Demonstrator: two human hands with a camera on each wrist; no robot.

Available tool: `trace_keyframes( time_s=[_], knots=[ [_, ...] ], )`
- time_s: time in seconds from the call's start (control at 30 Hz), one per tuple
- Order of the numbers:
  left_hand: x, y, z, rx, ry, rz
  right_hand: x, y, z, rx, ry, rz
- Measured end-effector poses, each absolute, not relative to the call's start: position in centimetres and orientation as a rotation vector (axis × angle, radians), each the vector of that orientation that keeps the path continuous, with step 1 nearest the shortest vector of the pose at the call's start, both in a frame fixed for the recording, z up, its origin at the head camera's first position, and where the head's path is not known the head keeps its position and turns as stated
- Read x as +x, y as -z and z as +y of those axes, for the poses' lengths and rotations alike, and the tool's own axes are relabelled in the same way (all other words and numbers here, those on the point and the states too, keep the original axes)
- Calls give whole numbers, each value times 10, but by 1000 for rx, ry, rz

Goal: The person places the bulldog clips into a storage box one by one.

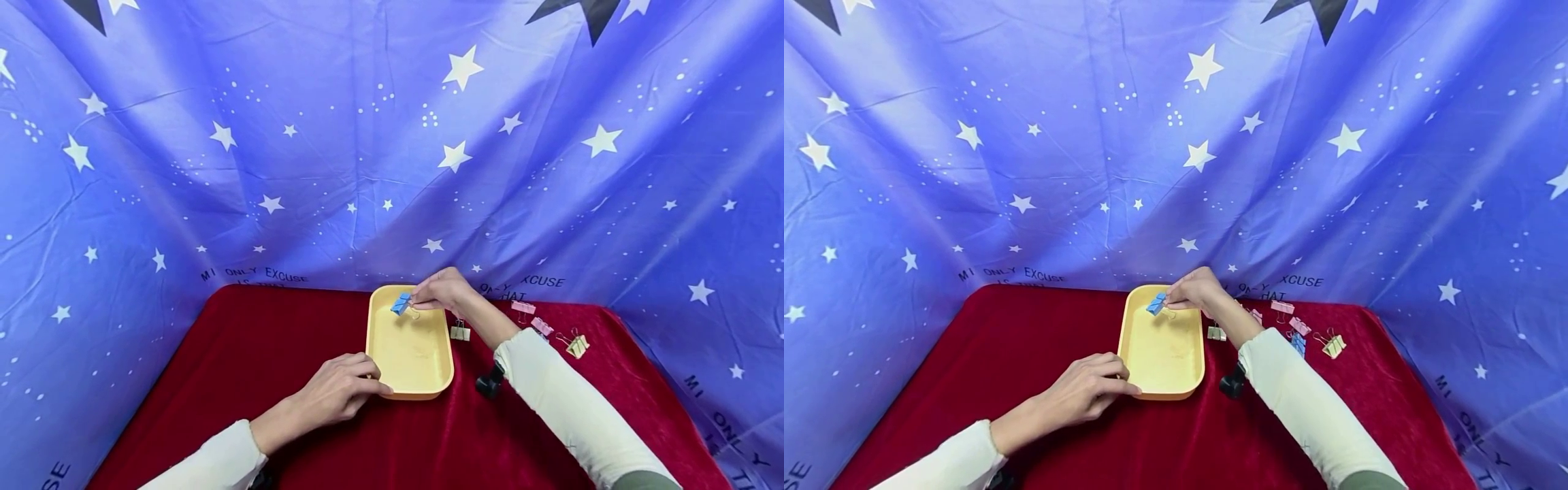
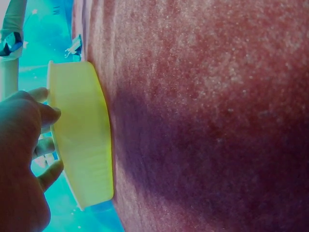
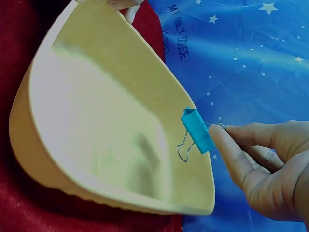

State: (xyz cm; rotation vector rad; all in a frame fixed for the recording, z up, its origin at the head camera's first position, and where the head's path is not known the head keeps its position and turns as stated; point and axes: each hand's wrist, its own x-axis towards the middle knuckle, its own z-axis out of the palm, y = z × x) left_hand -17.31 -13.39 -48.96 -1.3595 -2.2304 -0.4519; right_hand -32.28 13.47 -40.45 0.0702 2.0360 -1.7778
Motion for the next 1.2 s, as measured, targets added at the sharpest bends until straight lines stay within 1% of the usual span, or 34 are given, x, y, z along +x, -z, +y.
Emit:
trace_keyframes(
  time_s=[0.2, 0.37, 1.2],
  knots=[
    [-173, 488, -133, -1365, 441, -2232, -323, 405, 122, 41, 1719, 2117],
    [-175, 488, -133, -1369, 434, -2221, -322, 406, 123, 12, 1649, 2210],
    [-173, 491, -134, -1355, 469, -2229, -319, 396, 187, 99, 1598, 2292]
  ],
)
